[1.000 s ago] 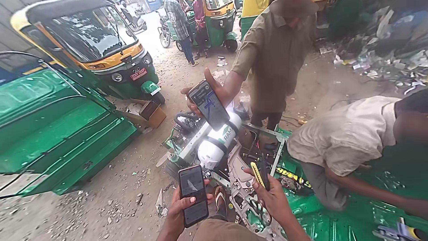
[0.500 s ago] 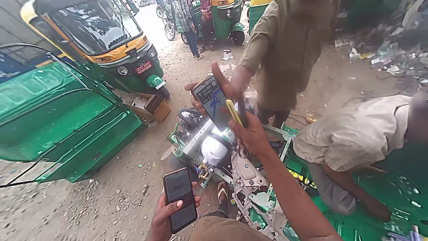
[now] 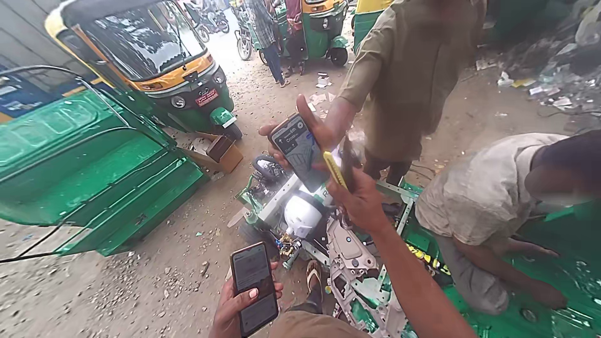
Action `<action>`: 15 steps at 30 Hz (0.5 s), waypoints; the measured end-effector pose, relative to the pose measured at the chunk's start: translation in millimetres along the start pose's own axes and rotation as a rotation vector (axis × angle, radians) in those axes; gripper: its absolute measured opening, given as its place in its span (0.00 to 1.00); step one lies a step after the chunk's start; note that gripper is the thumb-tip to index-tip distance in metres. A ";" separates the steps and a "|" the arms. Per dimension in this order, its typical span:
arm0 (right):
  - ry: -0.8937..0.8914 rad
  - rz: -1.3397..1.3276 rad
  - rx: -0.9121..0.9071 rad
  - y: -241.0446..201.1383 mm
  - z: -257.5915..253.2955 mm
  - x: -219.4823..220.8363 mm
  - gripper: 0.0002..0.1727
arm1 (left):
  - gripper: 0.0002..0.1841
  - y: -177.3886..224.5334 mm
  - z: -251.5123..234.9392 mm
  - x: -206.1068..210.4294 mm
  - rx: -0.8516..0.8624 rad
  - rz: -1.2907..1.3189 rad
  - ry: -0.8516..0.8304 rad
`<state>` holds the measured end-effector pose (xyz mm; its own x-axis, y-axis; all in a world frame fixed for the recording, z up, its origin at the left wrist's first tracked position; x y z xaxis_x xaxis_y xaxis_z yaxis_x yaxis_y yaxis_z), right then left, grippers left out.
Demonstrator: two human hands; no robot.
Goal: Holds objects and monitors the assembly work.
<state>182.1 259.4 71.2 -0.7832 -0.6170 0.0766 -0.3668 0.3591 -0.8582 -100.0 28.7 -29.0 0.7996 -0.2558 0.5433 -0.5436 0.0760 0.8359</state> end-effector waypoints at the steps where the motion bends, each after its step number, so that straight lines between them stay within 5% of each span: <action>1: -0.010 0.007 0.007 3.2 -0.5 1.0 0.20 | 0.34 -0.4 0.9 0.0 0.003 0.000 0.004; 7: -0.023 0.067 0.062 -0.8 -28.2 -3.7 0.13 | 0.34 0.7 -3.2 4.0 0.003 0.009 -0.010; 15: -0.022 0.045 -0.021 -13.0 -40.4 -4.0 0.15 | 0.33 0.3 -2.4 2.4 0.044 0.018 -0.010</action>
<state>169.7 285.4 102.5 -0.7880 -0.6151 0.0271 -0.3424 0.4012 -0.8496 -97.7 30.4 -27.2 0.7873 -0.2641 0.5571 -0.5686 0.0382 0.8217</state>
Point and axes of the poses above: each hand's wrist, its own z-axis away from the middle knuckle, its own x-axis out of the palm, y = z × x, the point moved 2 cm from there along -z, towards the middle knuckle, and after that the axes turned 13 degrees about -y, right-handed, at the moved point
